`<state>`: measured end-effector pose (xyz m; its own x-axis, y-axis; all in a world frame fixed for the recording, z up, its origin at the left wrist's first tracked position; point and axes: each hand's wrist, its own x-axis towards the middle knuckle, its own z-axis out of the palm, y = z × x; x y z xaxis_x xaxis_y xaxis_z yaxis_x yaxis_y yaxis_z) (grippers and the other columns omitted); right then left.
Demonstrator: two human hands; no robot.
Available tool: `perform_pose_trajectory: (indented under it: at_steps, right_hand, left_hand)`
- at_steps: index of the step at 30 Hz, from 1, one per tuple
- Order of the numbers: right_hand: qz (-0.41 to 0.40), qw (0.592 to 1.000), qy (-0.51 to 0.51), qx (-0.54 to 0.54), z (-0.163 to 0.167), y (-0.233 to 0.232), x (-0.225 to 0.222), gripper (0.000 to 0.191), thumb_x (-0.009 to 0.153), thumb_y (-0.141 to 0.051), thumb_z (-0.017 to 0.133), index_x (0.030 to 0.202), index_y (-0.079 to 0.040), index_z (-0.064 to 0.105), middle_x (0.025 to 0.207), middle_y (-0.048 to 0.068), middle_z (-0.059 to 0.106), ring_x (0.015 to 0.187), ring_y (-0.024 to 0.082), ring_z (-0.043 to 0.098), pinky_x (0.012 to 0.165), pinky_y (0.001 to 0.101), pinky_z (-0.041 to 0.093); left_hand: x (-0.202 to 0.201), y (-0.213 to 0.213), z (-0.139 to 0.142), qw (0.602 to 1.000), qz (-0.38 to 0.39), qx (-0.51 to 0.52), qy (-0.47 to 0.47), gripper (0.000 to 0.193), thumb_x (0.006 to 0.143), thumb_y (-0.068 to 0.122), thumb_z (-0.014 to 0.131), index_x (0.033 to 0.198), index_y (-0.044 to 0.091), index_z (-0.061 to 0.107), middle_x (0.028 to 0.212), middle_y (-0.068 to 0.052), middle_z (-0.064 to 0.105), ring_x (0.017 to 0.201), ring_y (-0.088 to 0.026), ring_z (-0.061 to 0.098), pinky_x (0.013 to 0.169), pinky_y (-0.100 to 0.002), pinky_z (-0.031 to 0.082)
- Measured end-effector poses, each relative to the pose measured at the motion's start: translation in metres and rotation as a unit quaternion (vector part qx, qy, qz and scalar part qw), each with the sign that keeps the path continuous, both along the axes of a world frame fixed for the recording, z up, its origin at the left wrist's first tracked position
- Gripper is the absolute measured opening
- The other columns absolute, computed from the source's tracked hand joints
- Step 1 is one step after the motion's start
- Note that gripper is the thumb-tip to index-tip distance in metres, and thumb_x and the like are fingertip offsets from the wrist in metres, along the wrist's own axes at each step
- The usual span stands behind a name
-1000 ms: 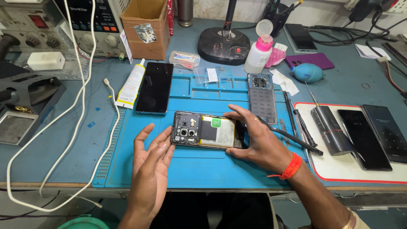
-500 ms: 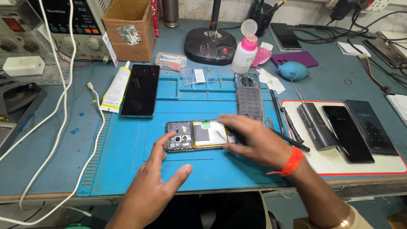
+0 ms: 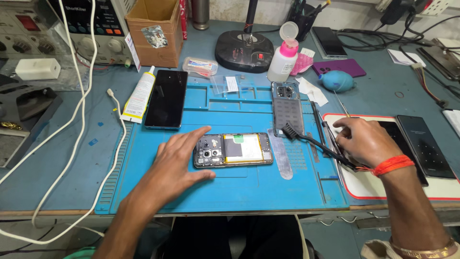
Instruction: The person pries open the back cover of a smartphone using a pry tool, removes the back panel and battery, then brushes debris from the phone's interior and back cover. They then use a screwdriver to work on the exposed internal components on the work mat.
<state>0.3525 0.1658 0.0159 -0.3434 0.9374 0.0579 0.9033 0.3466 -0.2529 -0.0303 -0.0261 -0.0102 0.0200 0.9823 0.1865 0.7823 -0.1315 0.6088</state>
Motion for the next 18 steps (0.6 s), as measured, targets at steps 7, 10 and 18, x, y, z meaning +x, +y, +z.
perform_pose_trajectory:
  at_steps: [7,10,18]
  right_hand:
    - [-0.047,0.996,-0.007,-0.071,0.001,-0.001,-0.005,0.048,0.081,-0.015,0.073,0.127,-0.001,0.069,0.09,0.018,0.079,0.073,0.03,0.074,0.071,0.0403,0.058]
    - [-0.047,0.996,0.022,-0.078,-0.003,0.004,-0.003,0.053,0.077,-0.012,0.076,0.128,0.0,0.067,0.086,0.017,0.076,0.072,0.028,0.071,0.066,0.0404,0.058]
    - [-0.135,0.99,0.019,0.049,0.023,-0.01,0.002,0.036,0.09,-0.013,0.076,0.124,-0.003,0.075,0.086,0.014,0.073,0.07,0.026,0.066,0.068,0.0389,0.051]
  left_hand:
    - [-0.005,0.01,-0.005,0.999,0.01,0.004,-0.03,0.095,0.066,0.036,0.089,0.149,0.022,0.044,0.131,-0.013,0.061,0.129,-0.031,0.051,0.111,-0.046,0.037]
    - [-0.006,0.008,-0.009,0.999,0.008,0.017,-0.047,0.096,0.067,0.034,0.09,0.15,0.022,0.042,0.132,-0.013,0.06,0.13,-0.032,0.05,0.111,-0.046,0.036]
    - [-0.004,0.006,-0.009,0.995,0.009,0.019,-0.095,0.111,0.063,0.026,0.093,0.155,0.023,0.032,0.134,-0.011,0.061,0.13,-0.031,0.051,0.112,-0.046,0.036]
